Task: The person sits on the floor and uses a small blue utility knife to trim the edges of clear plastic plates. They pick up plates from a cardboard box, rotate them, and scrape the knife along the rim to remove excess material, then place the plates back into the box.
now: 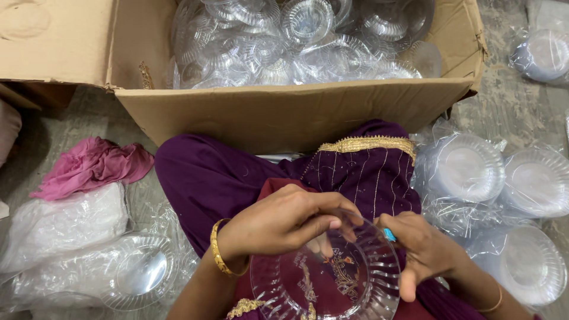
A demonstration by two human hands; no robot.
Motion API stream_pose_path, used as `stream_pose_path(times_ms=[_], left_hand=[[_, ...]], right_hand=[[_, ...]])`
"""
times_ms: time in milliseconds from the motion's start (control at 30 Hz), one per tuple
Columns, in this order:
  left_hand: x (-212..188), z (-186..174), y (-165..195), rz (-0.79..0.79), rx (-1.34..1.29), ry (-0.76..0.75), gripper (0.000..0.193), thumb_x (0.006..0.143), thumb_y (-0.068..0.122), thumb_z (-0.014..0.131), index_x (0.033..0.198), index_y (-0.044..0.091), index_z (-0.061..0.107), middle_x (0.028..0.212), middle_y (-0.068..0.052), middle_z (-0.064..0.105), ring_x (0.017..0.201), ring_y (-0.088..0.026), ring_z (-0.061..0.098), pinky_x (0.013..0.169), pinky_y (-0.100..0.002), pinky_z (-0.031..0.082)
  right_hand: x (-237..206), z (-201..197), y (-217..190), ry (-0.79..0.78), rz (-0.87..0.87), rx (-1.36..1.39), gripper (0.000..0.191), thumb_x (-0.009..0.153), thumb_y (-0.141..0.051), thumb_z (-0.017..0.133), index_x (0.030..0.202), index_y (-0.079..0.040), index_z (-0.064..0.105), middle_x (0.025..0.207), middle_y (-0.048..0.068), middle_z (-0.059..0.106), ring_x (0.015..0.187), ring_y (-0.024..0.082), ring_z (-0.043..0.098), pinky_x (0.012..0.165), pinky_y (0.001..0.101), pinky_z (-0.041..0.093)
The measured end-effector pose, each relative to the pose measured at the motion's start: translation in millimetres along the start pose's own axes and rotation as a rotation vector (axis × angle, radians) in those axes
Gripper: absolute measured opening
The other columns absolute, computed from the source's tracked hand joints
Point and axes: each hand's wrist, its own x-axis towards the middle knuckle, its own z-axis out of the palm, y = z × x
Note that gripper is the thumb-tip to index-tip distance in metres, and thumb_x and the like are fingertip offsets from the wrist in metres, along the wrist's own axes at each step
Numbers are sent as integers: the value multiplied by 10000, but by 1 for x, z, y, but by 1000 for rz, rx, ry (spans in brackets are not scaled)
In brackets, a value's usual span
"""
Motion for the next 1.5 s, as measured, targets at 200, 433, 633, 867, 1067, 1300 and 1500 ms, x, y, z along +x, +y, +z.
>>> stream_pose_path(times_ms=[200, 433, 633, 867, 1067, 1300, 1500], left_hand=[[-17, -1, -7, 267, 164, 179, 210, 1090, 94, 557, 1256, 7, 651, 1050, -103, 799, 963, -174, 811, 814, -301, 650], [-23, -17, -72, -195, 104, 604, 295, 1000, 41, 476, 1253, 52, 627, 1011, -97, 803, 801, -150, 805, 700, -276, 682], [38, -36, -181, -286, 632, 555, 480, 906, 113, 616, 1375, 31, 553, 1125, -280, 686, 1029, -433, 678, 860, -483, 565], [58, -103, -148, -5, 598, 309, 487, 980, 169, 614, 1432, 33, 498, 1339, -218, 645, 1170, -376, 657, 970, -440, 527], [127, -196, -136, 53, 642, 734, 361, 983, 134, 547, 1327, 31, 581, 1194, -168, 712, 985, -356, 733, 822, -463, 583], [135, -183, -206, -221, 816, 495, 584, 905, 253, 623, 1440, 63, 489, 1266, -284, 623, 1048, -477, 642, 858, -532, 543], [145, -172, -193, -513, 803, 221, 502, 1038, 314, 513, 1483, 89, 451, 1301, -247, 587, 1132, -441, 613, 920, -566, 519]], right_hand=[[-8, 21, -15, -108, 215, 364, 863, 864, -851, 526, 991, -3, 630, 816, 20, 688, 641, 178, 710, 557, 308, 572], [-34, 51, 15, 570, 624, 301, 354, 966, -405, 684, 850, -102, 541, 695, -20, 519, 546, 108, 454, 470, 250, 382], [-6, 46, 72, 713, 1041, 616, 162, 937, -181, 665, 1055, -77, 625, 662, -9, 504, 521, 81, 423, 458, 244, 339], [22, -32, 93, 805, 980, 435, 284, 926, -255, 651, 1120, -51, 689, 772, 43, 727, 560, 95, 527, 522, 241, 438], [88, -132, 138, 737, 1055, 72, 278, 942, -294, 687, 1029, -46, 779, 812, 42, 778, 580, 126, 509, 536, 294, 397], [192, -174, 280, 223, 1032, -478, 367, 877, -455, 691, 1008, -131, 805, 878, 161, 787, 793, 322, 749, 762, 443, 557], [298, -162, 372, 359, 1319, -503, 520, 969, -521, 644, 1035, -16, 750, 1025, 281, 725, 992, 451, 693, 846, 526, 539]])
